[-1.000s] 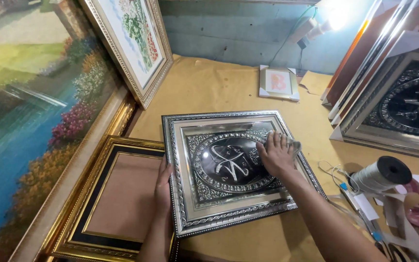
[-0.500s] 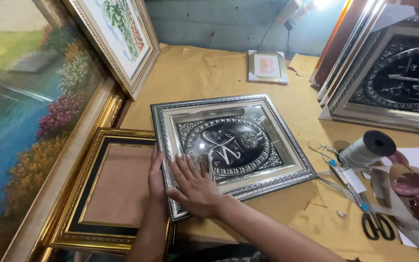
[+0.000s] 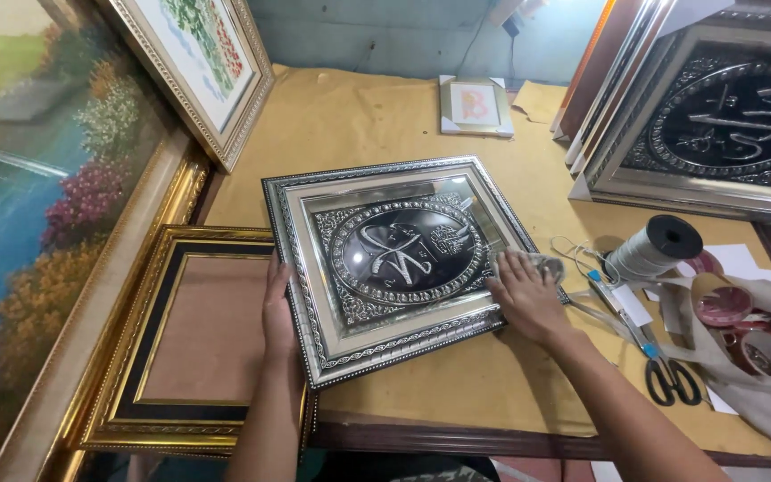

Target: Cleaning the glass of framed artwork and applying protective tape to the frame edges.

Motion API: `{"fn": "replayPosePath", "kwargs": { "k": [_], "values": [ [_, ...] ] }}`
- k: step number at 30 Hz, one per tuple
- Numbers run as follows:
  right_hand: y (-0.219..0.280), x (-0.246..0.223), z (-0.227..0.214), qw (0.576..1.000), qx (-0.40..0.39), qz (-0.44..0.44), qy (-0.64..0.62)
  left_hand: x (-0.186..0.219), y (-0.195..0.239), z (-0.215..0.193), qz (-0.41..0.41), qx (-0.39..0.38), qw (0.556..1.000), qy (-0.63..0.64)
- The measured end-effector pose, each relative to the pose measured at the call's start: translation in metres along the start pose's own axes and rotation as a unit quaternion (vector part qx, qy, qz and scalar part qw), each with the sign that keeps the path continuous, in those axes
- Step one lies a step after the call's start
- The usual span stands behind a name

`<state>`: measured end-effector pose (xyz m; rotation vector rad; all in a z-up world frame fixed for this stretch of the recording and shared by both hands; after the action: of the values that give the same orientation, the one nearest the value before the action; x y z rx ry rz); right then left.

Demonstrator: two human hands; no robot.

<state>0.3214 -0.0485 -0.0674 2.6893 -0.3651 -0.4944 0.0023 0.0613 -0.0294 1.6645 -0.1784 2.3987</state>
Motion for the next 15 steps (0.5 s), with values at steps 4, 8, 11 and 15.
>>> {"fn": "replayPosePath", "kwargs": {
  "k": [4, 8, 11, 15],
  "values": [
    [-0.001, 0.001, 0.011, 0.998, 0.003, 0.061, 0.012, -0.031, -0.014, -0.027, 0.018, 0.001, 1.000, 0.012],
    [0.044, -0.109, 0.002, 0.999, 0.019, -0.012, 0.036, 0.005, 0.006, 0.005, 0.029, 0.004, 0.999, 0.033],
    [0.067, -0.179, 0.020, 0.973, 0.088, -0.199, 0.079, 0.008, 0.006, 0.003, 0.030, 0.010, 0.999, 0.031],
    [0.094, -0.224, 0.032, 0.888, 0.203, -0.412, 0.013, 0.002, 0.003, 0.000, -0.025, 0.012, 0.999, 0.018]
  ]
}}
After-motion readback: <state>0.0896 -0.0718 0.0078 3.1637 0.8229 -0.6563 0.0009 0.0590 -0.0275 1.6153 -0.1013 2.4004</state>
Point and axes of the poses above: each hand's wrist, its own y-axis away from the middle knuckle, its own z-axis out of the palm, x = y × z, the point moved 6 cm from there along -y, towards the middle knuckle, and after that the axes turned 10 degrees about -x, right-handed, at the moved point
